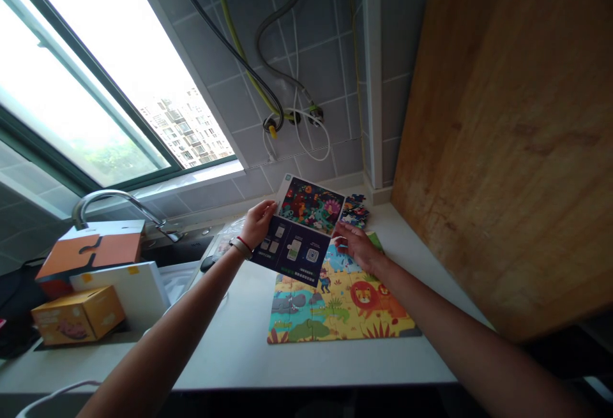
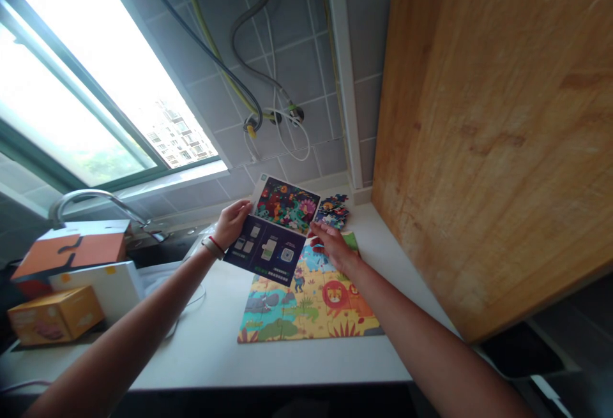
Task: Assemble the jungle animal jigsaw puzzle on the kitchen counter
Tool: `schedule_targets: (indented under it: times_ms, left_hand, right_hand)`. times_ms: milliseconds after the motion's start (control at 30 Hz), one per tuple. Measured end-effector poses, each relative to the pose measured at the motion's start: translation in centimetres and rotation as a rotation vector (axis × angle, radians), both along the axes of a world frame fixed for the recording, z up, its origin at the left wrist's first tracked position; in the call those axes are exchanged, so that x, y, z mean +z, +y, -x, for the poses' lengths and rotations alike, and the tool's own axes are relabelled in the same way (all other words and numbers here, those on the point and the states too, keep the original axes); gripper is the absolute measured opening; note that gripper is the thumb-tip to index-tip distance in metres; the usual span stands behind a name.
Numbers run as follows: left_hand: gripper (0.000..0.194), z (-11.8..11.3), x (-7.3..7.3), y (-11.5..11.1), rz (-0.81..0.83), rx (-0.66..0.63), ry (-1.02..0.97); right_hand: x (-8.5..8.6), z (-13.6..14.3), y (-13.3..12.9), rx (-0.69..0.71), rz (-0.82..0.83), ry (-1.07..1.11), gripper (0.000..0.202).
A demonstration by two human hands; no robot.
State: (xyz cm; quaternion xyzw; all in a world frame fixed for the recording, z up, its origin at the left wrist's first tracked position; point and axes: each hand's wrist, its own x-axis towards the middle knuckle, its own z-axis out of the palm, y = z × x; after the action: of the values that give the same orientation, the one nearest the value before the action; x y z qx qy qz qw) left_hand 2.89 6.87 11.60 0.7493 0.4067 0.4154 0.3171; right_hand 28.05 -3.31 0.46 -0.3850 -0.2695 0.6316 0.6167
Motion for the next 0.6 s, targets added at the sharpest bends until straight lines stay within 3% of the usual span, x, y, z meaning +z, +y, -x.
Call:
schedule_targets:
  times_ms: [233,300,400,467,600]
  left_hand:
    - [0.062,0.3,-0.1,-0.2,0.095,-0.051,0.075]
    - [0.058,0.7,0.8,-0.3,0.065,-0.063,0.17]
    - [0.049,1.2,2.7,-1.0,-0.075,0.045,0.347]
    - [0.049,1.4,4.0,-1.7,0.024,0.041,0.396]
    - [0.057,1.3,5.4,-2.9,0.253,-0.029,0.287]
  right_hand:
    - [0.0,0.3,-0.3,0.12,-0.069,-0.087,0.058]
    - [0.1,0.2,-0.3,0.129,-0.072,-0.105,0.057]
    - [0.3,0.1,-0.4,0.149,-0.047,-0.118,0.052]
    - [0.4,0.0,-0.5,0.169,-0.025,-0.094,0.046]
    - [0.6,0.0,-0.6,0.191,-0.009,-0.025,0.037]
